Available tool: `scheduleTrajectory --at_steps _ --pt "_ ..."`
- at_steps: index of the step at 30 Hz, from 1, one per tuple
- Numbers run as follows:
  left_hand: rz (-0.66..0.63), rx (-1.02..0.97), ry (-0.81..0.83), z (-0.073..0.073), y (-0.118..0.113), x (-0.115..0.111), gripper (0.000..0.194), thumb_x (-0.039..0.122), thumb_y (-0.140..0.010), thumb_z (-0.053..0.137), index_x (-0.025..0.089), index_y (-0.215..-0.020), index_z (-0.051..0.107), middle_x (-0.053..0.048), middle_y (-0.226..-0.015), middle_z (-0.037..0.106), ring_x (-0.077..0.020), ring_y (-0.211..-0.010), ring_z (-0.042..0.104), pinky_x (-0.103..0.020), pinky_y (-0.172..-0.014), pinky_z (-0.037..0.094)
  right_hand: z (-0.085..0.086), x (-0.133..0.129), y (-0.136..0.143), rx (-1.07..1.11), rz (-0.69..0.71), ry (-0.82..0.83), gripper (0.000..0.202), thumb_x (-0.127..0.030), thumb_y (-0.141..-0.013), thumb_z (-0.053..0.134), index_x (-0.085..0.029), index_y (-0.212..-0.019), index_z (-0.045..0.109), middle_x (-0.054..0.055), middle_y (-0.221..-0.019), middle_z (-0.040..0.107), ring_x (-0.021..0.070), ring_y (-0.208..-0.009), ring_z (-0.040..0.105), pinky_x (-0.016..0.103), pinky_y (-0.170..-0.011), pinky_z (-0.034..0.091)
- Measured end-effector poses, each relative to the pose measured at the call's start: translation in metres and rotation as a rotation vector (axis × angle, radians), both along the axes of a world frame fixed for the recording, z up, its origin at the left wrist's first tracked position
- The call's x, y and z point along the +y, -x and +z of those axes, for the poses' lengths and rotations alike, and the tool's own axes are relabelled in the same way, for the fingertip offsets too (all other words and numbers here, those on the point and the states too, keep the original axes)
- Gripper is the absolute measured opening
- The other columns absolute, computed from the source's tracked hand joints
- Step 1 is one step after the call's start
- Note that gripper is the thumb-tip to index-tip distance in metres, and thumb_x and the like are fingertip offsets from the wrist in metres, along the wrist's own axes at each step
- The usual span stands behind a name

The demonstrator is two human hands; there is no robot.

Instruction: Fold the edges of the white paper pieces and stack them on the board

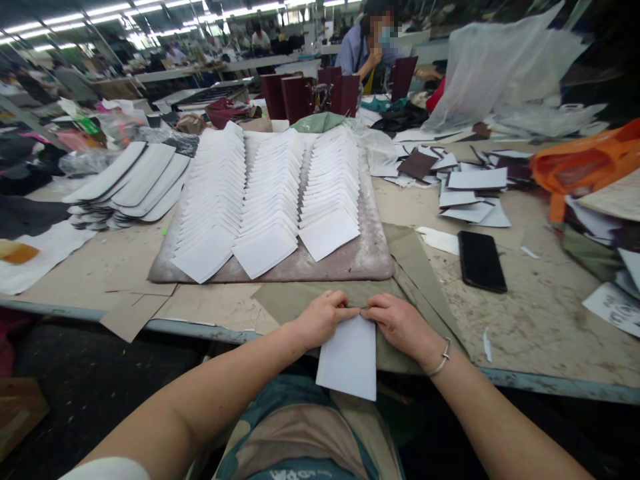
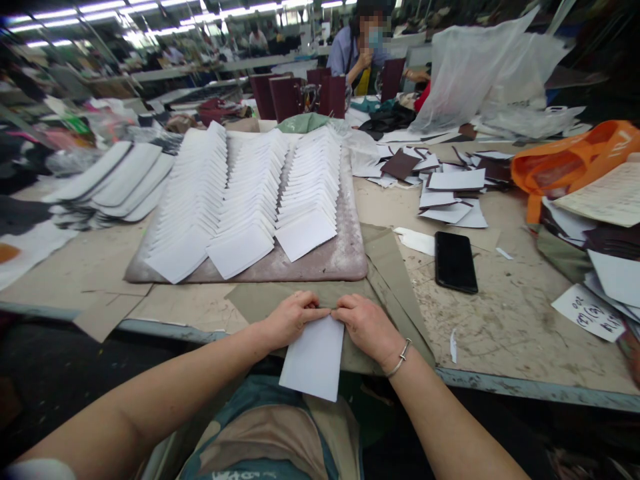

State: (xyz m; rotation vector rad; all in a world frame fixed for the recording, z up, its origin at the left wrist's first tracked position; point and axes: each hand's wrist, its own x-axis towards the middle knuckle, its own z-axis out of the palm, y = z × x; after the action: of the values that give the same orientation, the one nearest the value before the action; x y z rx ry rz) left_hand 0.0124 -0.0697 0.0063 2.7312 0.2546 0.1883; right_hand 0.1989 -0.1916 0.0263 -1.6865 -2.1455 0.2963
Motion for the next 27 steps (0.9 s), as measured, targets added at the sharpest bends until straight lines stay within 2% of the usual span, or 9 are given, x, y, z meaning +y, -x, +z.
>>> scheduleTrajectory --at_steps 3,8,12,22,27 --pt "0.001 0.024 -0.004 0.003 0.0 -0.001 0.039 0.013 -0.09 0.042 0.03 -0.12 0.059 -0.005 -0.099 0.049 -0.0179 -0.087 0.045 -0.03 -0.079 0.038 0.0 -0.001 0.001 0.007 -0.004 0.008 0.019 -0.011 -0.086 0.052 -0.022 -0.09 0.068 0.004 -0.089 0.062 0.0178 -0.085 0.055 0.032 -0.076 0.046" --pt "0.003 0.046 0.004 0.005 0.0 -0.001 0.035 0.015 -0.091 0.041 0.029 -0.119 0.059 -0.004 -0.1 0.049 -0.0173 -0.087 0.044 -0.028 -0.079 0.037 -0.008 -0.007 -0.002 0.218 -0.151 -0.024 0.016 -0.017 -0.088 0.054 -0.022 -0.098 0.066 0.004 -0.093 0.062 0.0169 -0.087 0.058 0.03 -0.079 0.048" --pt "-0.009 0.042 -0.01 0.005 0.0 -0.001 0.034 0.016 -0.092 0.042 0.028 -0.118 0.059 -0.004 -0.098 0.049 -0.0174 -0.087 0.044 -0.028 -0.078 0.037 -0.01 -0.011 -0.003 0.206 -0.176 -0.014 0.013 -0.019 -0.088 0.055 -0.023 -0.093 0.066 0.003 -0.09 0.063 0.0163 -0.084 0.058 0.029 -0.077 0.047" --pt "-0.021 0.056 -0.084 0.004 0.001 -0.002 0.042 0.012 -0.087 0.046 0.029 -0.126 0.052 -0.005 -0.103 0.048 -0.0181 -0.087 0.044 -0.029 -0.081 0.038 -0.002 -0.009 -0.007 0.005 -0.019 -0.018 0.02 -0.015 -0.089 0.049 -0.02 -0.095 0.067 0.006 -0.09 0.061 0.0179 -0.087 0.055 0.03 -0.075 0.047" --pt "-0.044 0.051 -0.101 0.003 0.0 -0.002 0.043 0.016 -0.089 0.047 0.032 -0.129 0.048 -0.005 -0.1 0.046 -0.0184 -0.086 0.044 -0.029 -0.078 0.038 0.007 -0.017 -0.002 -0.065 0.002 0.032 0.029 -0.008 -0.086 0.046 -0.021 -0.104 0.065 0.008 -0.096 0.059 0.0197 -0.09 0.053 0.034 -0.079 0.047"
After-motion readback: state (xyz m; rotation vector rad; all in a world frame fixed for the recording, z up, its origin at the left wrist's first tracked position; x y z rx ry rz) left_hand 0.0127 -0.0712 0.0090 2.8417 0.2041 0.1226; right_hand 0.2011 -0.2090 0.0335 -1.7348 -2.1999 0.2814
